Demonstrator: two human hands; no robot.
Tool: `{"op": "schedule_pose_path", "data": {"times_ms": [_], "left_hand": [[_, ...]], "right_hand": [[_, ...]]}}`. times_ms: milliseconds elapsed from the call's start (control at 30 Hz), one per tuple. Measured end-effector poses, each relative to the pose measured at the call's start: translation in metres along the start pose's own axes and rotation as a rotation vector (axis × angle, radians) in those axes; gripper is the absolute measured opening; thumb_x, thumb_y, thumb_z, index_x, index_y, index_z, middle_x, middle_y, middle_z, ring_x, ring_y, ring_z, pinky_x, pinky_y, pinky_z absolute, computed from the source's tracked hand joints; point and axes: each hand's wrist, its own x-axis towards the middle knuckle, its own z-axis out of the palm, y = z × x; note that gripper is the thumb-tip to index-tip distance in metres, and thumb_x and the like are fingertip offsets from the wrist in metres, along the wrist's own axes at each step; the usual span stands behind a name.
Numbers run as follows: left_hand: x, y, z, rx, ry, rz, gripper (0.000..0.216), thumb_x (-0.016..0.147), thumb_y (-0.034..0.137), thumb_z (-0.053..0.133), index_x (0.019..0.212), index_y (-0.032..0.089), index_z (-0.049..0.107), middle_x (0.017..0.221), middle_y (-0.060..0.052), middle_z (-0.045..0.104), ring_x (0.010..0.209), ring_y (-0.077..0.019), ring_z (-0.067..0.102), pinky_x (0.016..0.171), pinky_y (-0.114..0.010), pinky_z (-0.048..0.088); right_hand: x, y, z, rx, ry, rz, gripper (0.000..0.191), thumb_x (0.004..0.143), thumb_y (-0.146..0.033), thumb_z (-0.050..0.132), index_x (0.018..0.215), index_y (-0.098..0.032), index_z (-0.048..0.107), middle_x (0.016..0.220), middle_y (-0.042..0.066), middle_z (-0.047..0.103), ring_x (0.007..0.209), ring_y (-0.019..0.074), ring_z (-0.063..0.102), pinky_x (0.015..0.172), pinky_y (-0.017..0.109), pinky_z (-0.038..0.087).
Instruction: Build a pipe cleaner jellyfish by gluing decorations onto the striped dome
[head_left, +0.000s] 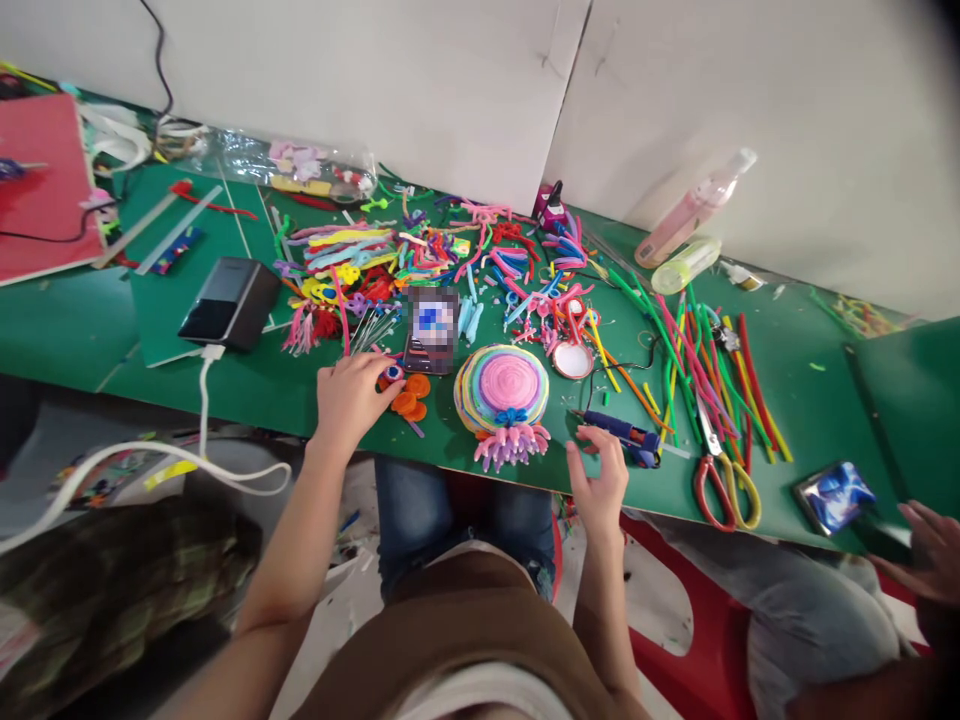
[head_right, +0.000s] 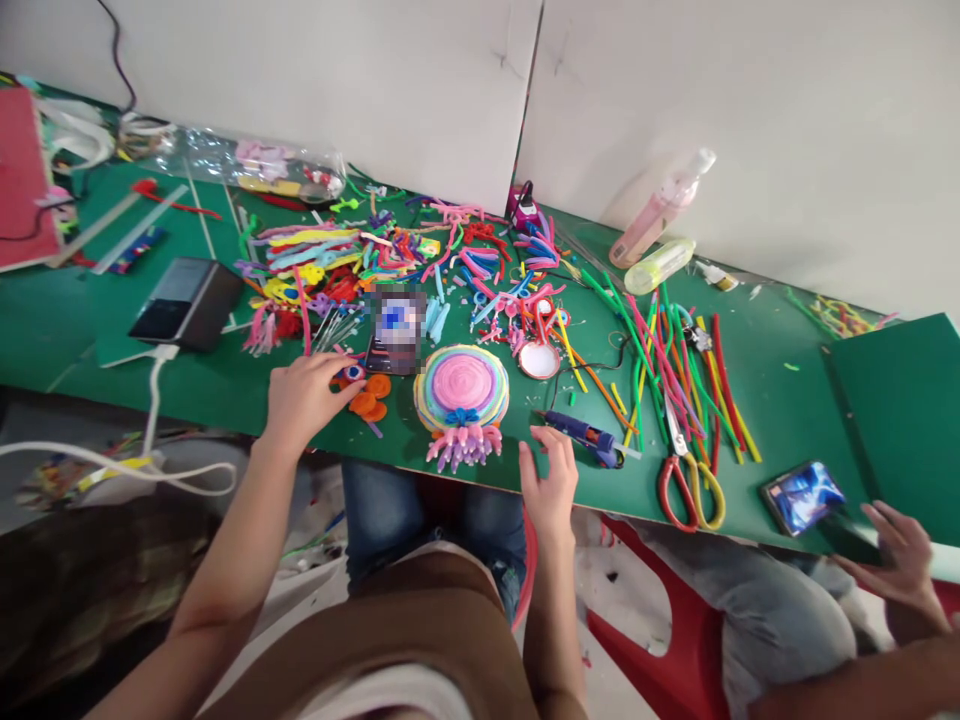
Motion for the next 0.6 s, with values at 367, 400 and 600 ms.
{"op": "schedule_pose_path", "data": {"times_ms": [367,400,600], "left_hand": [[-0.006,0.005,-0.005,-0.056,0.2,-0.03,0.03,0.09,0.034,0.051,0.109,0.02,0.069,0.122,-0.012,0.065,0.113,-0.0348,0.055,0.086,-0.046,0.042],[-0.011,0.011,-0.005,-0.081,0.231,-0.019,0.029,0.089,0.034,0.053,0.109,0.021,0.069,0.123,-0.012,0.064,0.114,-0.0349,0.055,0.088,-0.047,0.043],[-0.053,0.072,0.013,-0.585,0.17,0.213,0.036,0.09,0.026,0.054,0.126,0.023,0.057,0.119,-0.008,0.067,0.107,-0.0222,0.064,0.093,-0.037,0.051]], "right_hand": [[0.004,0.013,0.011,0.066,-0.07,0.012,0.02,0.088,-0.021,0.056,0.108,-0.021,0.06,0.099,0.008,0.065,0.092,0.0198,0.063,0.071,0.035,0.055],[0.006,0.017,0.016,0.094,-0.104,0.015,0.026,0.087,-0.021,0.056,0.114,-0.022,0.058,0.105,0.009,0.065,0.097,0.0205,0.063,0.074,0.036,0.056],[0.023,0.03,0.041,0.26,-0.454,-0.106,0.075,0.081,-0.02,0.06,0.148,-0.028,0.027,0.156,0.012,0.028,0.143,0.0252,0.03,0.112,0.047,0.037]]}}
